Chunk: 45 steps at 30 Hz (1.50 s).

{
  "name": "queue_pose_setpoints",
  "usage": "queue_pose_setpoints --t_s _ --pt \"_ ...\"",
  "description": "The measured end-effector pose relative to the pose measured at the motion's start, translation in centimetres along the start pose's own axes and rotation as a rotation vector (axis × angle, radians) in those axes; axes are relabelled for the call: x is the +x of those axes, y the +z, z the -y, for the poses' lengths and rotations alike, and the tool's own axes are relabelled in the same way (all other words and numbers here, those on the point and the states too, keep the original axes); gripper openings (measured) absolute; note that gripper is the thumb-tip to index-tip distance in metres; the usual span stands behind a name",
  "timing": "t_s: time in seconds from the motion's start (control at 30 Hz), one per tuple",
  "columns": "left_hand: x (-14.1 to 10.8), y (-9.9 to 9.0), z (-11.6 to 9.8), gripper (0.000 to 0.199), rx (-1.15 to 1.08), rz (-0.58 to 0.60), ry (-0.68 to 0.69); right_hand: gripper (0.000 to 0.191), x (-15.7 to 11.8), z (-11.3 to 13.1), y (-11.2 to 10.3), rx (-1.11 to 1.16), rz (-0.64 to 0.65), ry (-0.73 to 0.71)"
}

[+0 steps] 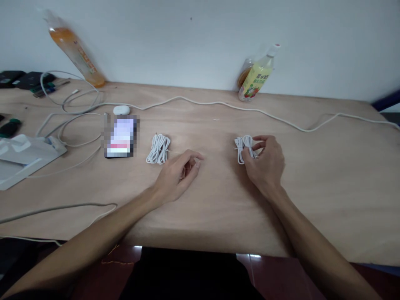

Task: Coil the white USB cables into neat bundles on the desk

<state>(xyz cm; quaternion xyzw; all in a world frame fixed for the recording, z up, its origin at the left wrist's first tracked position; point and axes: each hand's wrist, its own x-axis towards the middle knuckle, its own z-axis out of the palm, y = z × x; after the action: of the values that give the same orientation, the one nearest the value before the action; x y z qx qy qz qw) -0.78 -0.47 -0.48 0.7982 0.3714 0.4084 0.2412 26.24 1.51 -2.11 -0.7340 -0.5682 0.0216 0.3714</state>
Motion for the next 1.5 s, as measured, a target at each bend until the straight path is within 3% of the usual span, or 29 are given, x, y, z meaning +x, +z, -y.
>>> queue_pose_setpoints --t_s 0.23,0.37,0.53,0.63,0.8,1.07,1.17,1.3,1.5 --pt "0.0 0.1 0.2 0.014 0.032 -0.028 0.027 0.031 -0.2 -0.1 0.0 -0.024 -0.022 -0.050" --pt "0.2 0.1 0.4 0.013 0.108 -0.164 0.011 0.029 -0.5 -0.2 0.2 -0.032 -0.085 -0.127" --pt "0.8 -1.0 1.5 0.009 0.365 -0.408 -0.104 0.023 -0.9 0.0 0.5 -0.014 -0.150 -0.274" --pt "1.2 -1.7 2.7 0.021 0.540 -0.483 -0.296 0.017 -1.3 0.5 0.5 0.012 -0.171 -0.389" --pt "1.2 -1.9 3.4 0.038 0.685 -0.311 -0.425 0.011 -2.2 1.3 0.4 0.033 -0.092 -0.564" --pt "0.5 -2.7 2.0 0.032 0.779 -0.169 -0.458 0.021 -3.3 1.8 0.8 0.090 0.087 -0.889" --pt "0.4 -3.2 1.7 0.030 0.777 -0.124 -0.476 0.023 -3.4 2.4 1.0 0.060 0.074 -0.981" --pt "0.4 -3.5 1.7 0.027 0.750 -0.121 -0.492 0.024 -3.5 3.4 1.2 0.039 -0.018 -1.099" --pt "-0.2 -3.8 1.9 0.034 0.648 -0.210 -0.527 0.025 -3.6 4.6 2.2 0.062 0.075 -1.069"
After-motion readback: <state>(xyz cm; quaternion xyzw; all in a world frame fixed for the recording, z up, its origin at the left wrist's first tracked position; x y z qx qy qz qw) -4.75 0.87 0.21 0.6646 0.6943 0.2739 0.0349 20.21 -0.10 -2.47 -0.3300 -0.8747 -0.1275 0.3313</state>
